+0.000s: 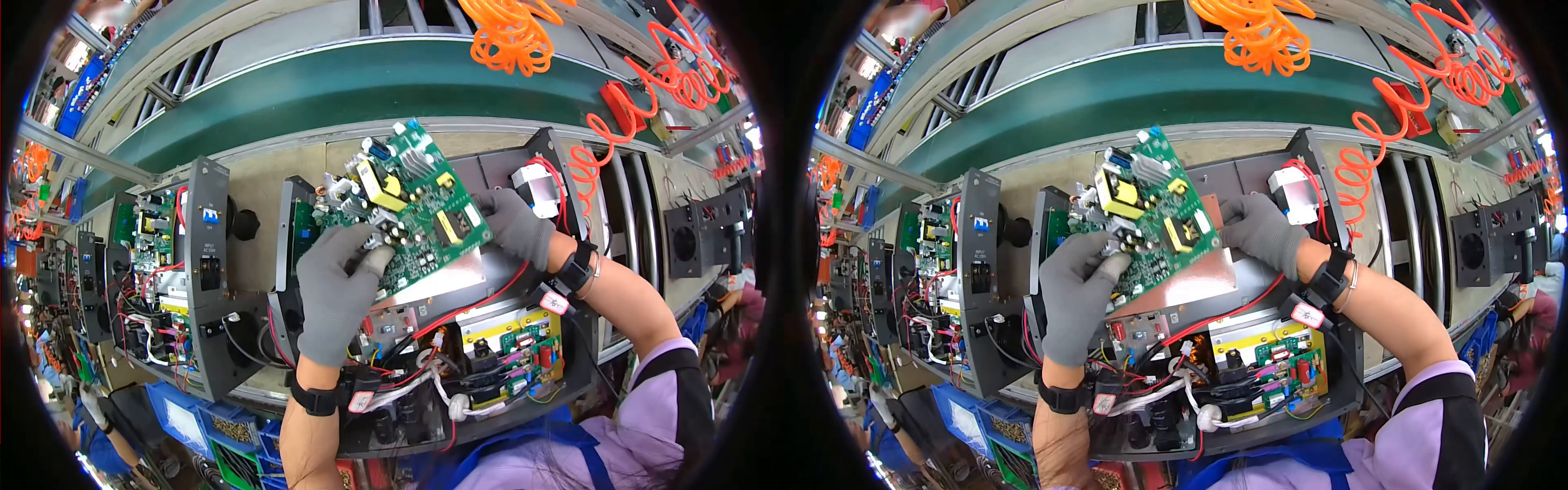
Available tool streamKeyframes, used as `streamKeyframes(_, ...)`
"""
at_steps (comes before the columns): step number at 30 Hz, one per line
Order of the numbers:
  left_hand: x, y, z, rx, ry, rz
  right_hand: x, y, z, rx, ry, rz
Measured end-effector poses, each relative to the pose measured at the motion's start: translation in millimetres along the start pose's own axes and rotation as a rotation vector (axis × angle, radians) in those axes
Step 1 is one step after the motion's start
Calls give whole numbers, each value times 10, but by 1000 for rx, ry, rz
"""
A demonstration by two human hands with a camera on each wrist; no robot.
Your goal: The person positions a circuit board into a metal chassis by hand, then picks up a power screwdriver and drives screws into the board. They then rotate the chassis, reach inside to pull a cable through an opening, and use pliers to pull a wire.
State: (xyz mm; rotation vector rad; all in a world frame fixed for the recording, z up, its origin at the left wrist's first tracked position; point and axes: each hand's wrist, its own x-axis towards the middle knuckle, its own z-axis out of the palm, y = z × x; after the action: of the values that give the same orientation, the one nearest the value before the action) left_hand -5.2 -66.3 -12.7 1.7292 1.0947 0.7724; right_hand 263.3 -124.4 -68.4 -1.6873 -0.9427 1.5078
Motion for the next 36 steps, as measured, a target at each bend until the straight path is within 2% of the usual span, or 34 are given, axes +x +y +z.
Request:
streamKeyframes(3, -32, 106, -6, 243, -44, 106, 60, 118, -30, -92, 32, -91)
streamKeyframes(5, -80, 165, 10, 374, -81, 185, 34, 100, -25, -78, 34, -70)
streamKeyframes(8, -158, 68, 127, 407, -96, 215, -16, 14, -20, -135, 31, -86)
streamKeyframes(10, -173, -22, 194, 444, -97, 255, -78, -58, -1, 30, 16, -13)
streamKeyframes(15, -132, -143, 251, 471, -90, 282, -121, -123, 22, 160, 7, 64)
streamKeyframes(22, -107, -186, 292, 529, -92, 298, -118, -120, -19, 101, -46, 89)
streamKeyframes(27, -104, -133, 273, 626, -183, 283, -114, -120, -50, 107, -93, 69)
streamKeyframes(36, -91, -107, 315, 796, -277, 262, -110, -184, -64, 99, -137, 140)
